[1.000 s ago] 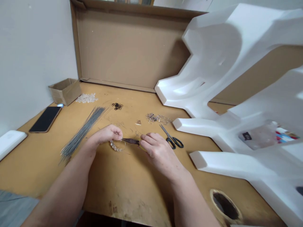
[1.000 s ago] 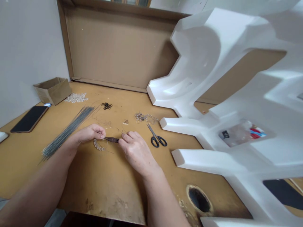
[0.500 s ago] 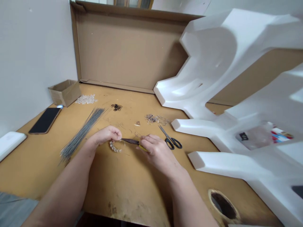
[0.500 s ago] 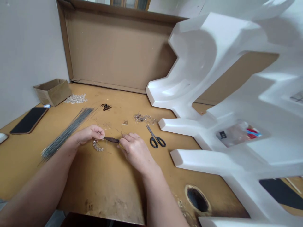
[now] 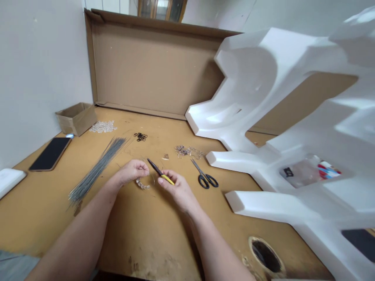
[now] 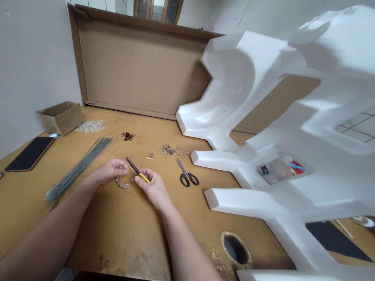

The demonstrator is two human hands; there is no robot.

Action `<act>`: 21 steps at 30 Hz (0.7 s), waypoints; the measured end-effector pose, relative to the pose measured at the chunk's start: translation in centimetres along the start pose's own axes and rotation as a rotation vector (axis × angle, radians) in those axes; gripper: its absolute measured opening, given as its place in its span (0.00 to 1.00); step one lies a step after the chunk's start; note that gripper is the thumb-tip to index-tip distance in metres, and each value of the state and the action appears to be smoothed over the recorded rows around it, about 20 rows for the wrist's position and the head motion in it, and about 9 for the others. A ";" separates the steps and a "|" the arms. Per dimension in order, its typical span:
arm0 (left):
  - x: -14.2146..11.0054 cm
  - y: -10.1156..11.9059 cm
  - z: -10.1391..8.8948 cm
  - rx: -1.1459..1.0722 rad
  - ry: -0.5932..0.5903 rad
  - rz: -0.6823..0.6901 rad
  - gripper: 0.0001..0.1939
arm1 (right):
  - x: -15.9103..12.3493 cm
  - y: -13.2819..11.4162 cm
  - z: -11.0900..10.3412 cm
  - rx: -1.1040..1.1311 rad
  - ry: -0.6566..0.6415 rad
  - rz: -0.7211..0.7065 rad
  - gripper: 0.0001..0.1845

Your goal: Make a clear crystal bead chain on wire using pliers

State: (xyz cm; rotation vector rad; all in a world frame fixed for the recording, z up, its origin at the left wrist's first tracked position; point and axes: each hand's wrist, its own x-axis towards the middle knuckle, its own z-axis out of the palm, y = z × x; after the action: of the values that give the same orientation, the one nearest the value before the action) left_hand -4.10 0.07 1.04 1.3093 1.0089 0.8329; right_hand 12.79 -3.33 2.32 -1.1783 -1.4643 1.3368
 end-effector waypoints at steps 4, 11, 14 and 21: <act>0.2 -0.4 0.6 0.013 -0.018 0.009 0.08 | 0.4 0.9 1.0 0.235 0.036 0.079 0.12; 0.6 -0.6 1.4 -0.127 -0.035 -0.034 0.09 | 0.4 0.6 1.1 0.475 0.091 0.131 0.13; 0.7 -0.5 1.8 -0.230 -0.033 -0.063 0.09 | 0.4 0.5 1.0 0.516 0.091 0.116 0.14; 0.6 -0.5 2.1 -0.394 -0.108 -0.094 0.10 | 0.3 0.5 1.2 0.491 0.134 0.066 0.15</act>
State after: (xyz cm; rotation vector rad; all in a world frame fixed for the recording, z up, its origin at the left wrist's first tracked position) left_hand -1.94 -0.21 0.47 0.9519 0.7679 0.8306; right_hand 11.61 -3.33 1.67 -0.9739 -0.9337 1.5200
